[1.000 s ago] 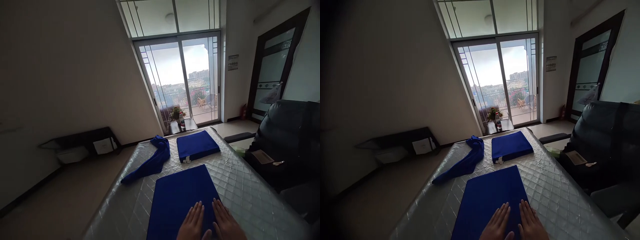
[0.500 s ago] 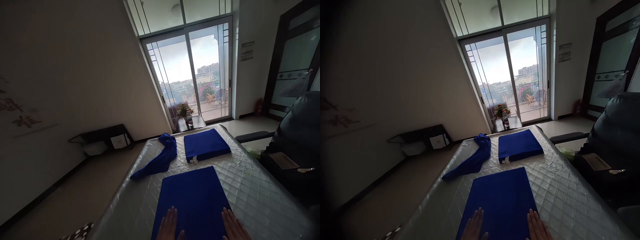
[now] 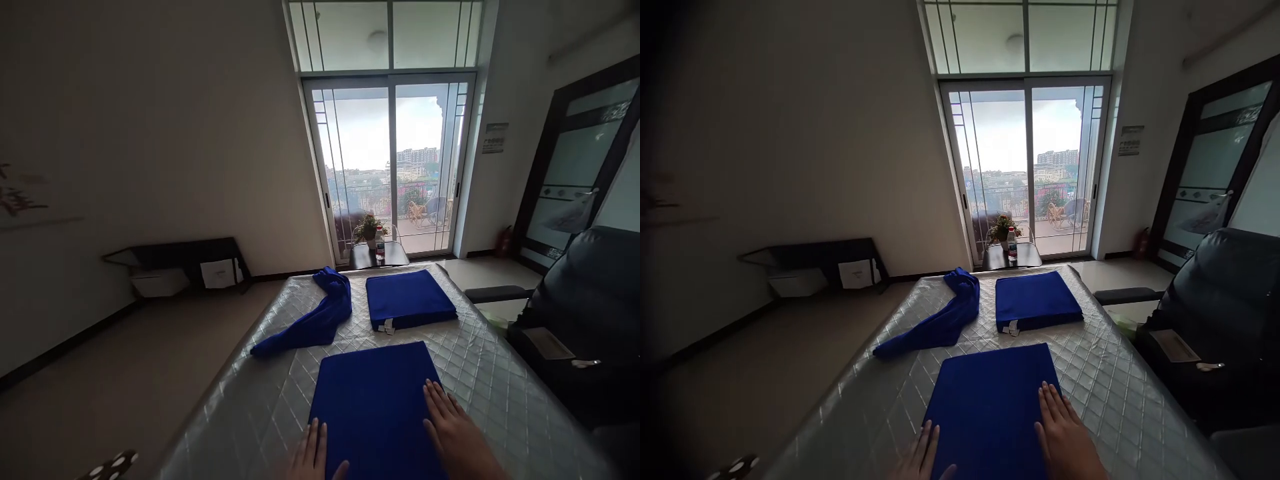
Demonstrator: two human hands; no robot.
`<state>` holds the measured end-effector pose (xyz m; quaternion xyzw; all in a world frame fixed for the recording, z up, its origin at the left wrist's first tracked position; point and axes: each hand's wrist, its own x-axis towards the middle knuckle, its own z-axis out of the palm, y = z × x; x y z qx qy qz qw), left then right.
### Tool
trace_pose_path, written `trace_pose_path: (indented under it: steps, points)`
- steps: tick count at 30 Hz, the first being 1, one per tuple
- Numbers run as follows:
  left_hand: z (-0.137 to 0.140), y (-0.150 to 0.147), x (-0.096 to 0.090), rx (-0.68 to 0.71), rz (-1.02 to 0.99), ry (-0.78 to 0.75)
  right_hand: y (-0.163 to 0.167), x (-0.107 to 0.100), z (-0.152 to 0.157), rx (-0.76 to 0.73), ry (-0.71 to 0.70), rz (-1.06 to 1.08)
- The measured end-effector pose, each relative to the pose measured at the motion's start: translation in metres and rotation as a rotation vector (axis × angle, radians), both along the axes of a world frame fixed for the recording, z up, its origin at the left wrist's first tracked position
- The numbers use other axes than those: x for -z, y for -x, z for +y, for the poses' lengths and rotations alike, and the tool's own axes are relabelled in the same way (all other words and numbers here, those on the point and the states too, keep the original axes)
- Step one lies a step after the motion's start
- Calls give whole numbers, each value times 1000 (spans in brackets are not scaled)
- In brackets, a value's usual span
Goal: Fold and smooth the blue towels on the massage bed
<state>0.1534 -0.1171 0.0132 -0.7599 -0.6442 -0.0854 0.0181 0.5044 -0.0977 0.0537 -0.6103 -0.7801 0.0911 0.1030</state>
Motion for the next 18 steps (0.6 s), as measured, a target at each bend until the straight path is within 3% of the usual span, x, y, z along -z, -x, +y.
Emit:
trace_pose_path:
  steps: [2, 5, 8, 10, 13, 18]
  points:
    - [21, -25, -20, 66, 3, 13, 9, -11, 19, 11, 1, -10]
    - [47, -101, -43, 241, -60, -36, 13, 0, 37, 58, -31, -18]
    - [63, -180, -39, 427, -160, -119, 9, 24, 43, 39, -71, -3]
    - [69, -210, -26, 479, -202, -169, 6, 33, 44, 17, -69, -1]
    - [73, -207, -6, 470, -191, -161, 5, 29, 44, 12, -7, -5]
    - [74, -123, 10, 272, -102, -64, 9, 13, 41, 83, 48, 59]
